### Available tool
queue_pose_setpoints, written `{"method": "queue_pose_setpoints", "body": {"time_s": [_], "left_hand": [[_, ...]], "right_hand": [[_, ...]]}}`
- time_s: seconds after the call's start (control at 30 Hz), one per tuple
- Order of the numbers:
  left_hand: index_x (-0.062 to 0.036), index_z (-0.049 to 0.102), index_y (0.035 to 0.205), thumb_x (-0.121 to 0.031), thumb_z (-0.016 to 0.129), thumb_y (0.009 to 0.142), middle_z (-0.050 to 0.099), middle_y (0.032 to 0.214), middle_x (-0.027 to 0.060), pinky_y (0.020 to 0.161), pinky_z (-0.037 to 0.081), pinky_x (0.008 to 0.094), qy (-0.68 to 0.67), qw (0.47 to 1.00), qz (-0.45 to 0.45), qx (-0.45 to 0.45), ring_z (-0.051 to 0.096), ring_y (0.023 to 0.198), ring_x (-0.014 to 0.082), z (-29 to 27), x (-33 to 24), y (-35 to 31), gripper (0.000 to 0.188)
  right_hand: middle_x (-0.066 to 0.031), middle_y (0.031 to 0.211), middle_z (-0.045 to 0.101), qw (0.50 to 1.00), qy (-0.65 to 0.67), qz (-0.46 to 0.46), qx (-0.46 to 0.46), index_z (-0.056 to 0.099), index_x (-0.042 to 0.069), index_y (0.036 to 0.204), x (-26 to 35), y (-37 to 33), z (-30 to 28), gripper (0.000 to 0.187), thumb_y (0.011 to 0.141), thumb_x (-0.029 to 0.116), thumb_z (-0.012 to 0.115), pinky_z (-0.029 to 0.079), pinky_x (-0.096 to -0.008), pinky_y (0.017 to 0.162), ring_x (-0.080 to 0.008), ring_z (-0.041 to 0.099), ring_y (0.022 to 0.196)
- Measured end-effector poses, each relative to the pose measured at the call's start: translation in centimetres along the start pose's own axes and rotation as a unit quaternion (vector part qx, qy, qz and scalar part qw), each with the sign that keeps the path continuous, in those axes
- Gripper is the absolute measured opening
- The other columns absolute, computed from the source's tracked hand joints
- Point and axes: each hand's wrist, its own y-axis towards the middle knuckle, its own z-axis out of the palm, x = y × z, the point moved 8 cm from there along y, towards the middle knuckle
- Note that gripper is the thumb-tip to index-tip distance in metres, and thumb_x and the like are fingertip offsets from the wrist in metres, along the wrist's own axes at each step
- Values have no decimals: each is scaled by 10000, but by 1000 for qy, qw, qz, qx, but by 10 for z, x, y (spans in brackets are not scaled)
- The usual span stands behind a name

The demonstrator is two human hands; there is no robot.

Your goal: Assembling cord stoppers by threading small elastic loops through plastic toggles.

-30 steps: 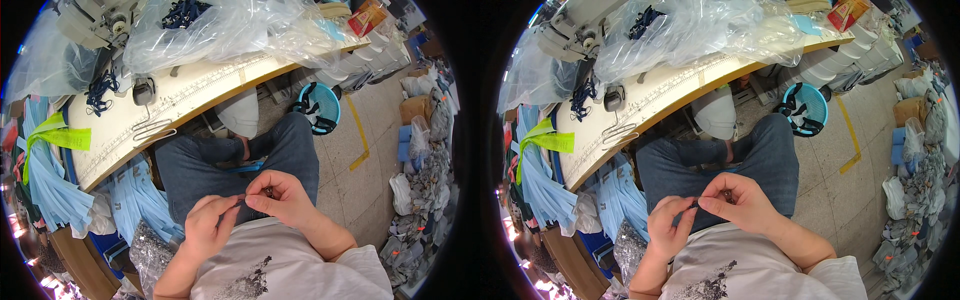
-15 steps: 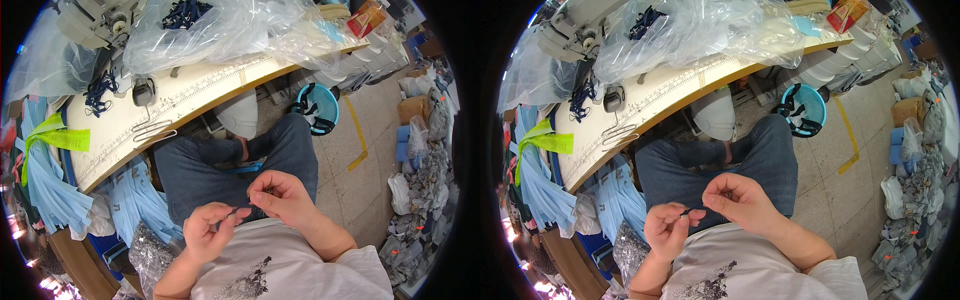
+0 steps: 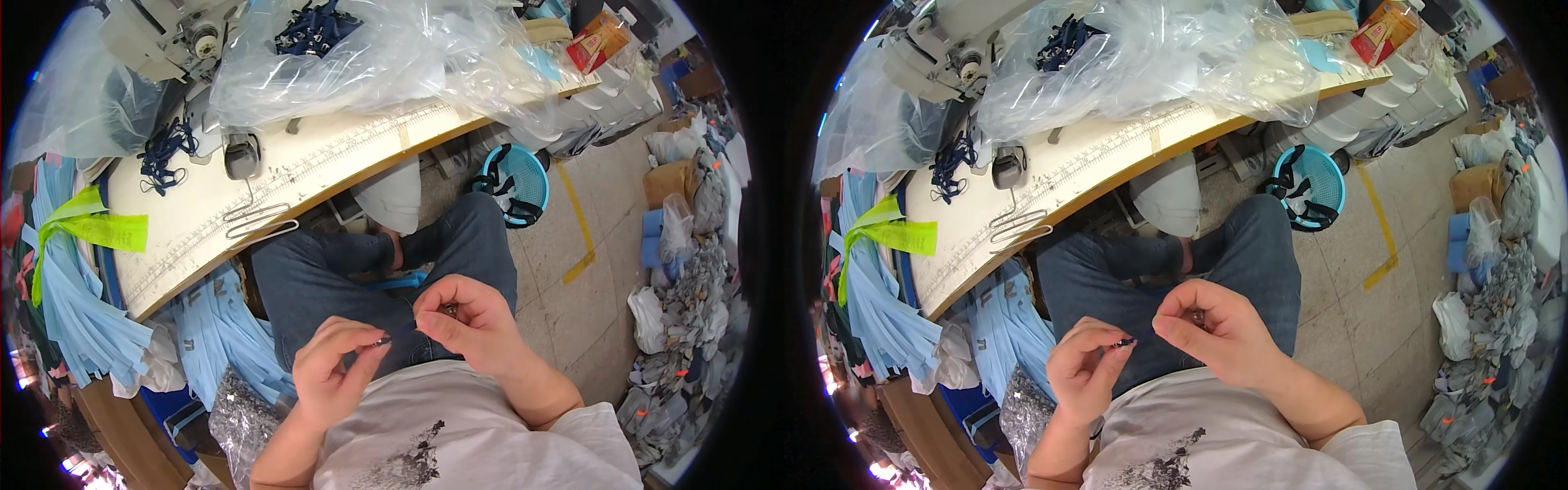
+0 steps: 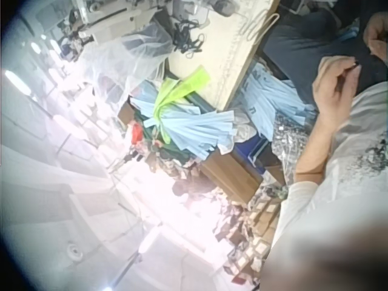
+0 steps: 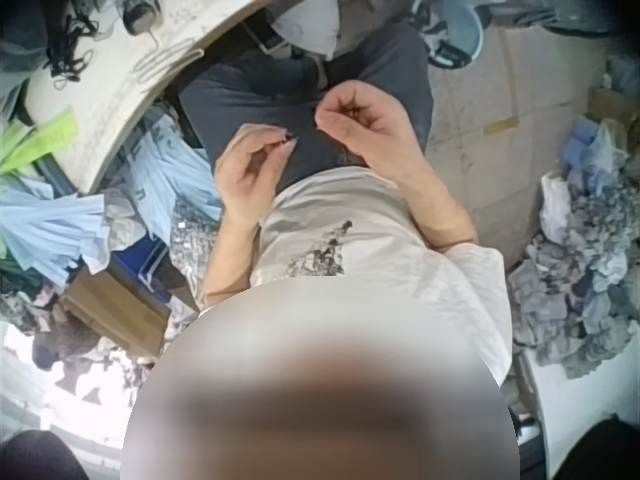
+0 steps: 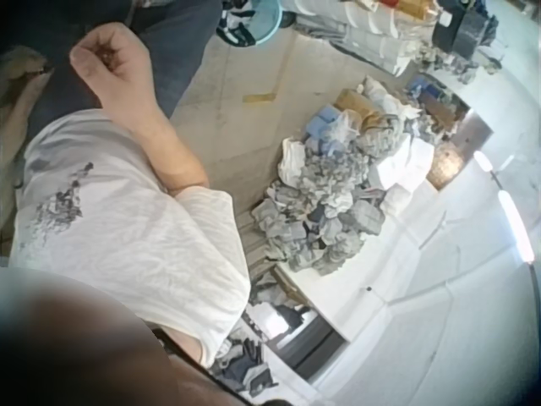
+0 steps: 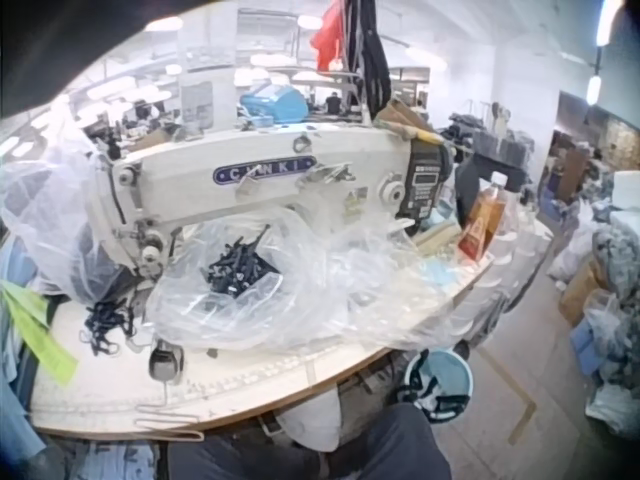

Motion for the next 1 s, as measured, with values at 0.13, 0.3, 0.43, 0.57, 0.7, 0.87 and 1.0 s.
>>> {"method": "queue_pose_setpoints", "body": {"time_s": [0.13, 0.3, 0.43, 0.57, 0.7, 0.87, 1.0], "left_hand": [[37, 619, 963, 102, 642, 789, 622, 866, 152, 602, 522, 310, -207, 976, -70, 6, 583, 770, 211, 6, 10, -9, 187], [31, 616, 973, 56, 642, 809, 612, 857, 165, 570, 518, 325, -411, 906, -97, -10, 580, 751, 225, 10, 15, -12, 167], [60, 562, 1059, 131, 601, 812, 606, 928, 157, 725, 516, 337, -560, 819, -115, 55, 607, 828, 229, 13, 28, -15, 259], [58, 536, 1096, 115, 602, 820, 609, 940, 164, 751, 516, 356, -590, 794, -140, 50, 616, 863, 234, 9, 23, -6, 289], [32, 536, 1050, 55, 592, 859, 625, 916, 145, 667, 531, 306, -427, 894, -132, 26, 642, 842, 223, -5, 17, 3, 201], [18, 507, 998, 85, 536, 898, 637, 945, 163, 710, 541, 263, -412, 893, -180, 16, 664, 879, 204, -10, 28, -2, 124], [-3, 487, 973, 103, 503, 900, 635, 941, 224, 705, 548, 277, -471, 876, -102, 27, 663, 859, 228, -13, 18, 1, 130]], "right_hand": [[45, 823, 551, 1000, -2, 18, 5, 572, 27, 965, 1, 3, 4, 74, 913, 58, 614, 380, -144, 574, 11, 466, 683], [42, 827, 559, 1000, 13, 28, 8, 576, 27, 967, 2, 7, 11, 81, 911, 65, 621, 385, -143, 572, 13, 474, 684], [46, 828, 561, 998, 17, 51, 15, 577, 30, 964, 2, 12, 18, 79, 908, 60, 623, 395, -147, 580, 11, 480, 688], [51, 810, 559, 998, -65, -10, 7, 576, 34, 961, 9, 19, 21, 75, 906, 55, 623, 376, -149, 552, 14, 468, 663], [52, 793, 555, 993, -111, -30, 9, 575, 34, 953, 20, 19, 32, 75, 903, 55, 627, 361, -152, 538, 16, 456, 645], [53, 785, 551, 989, -143, -34, 3, 577, 33, 945, 26, 22, 38, 68, 903, 51, 626, 358, -151, 548, 17, 448, 645], [47, 789, 559, 992, -122, -27, 12, 577, 27, 957, 24, 24, 40, 74, 903, 45, 624, 375, -153, 568, 11, 467, 666]]}}
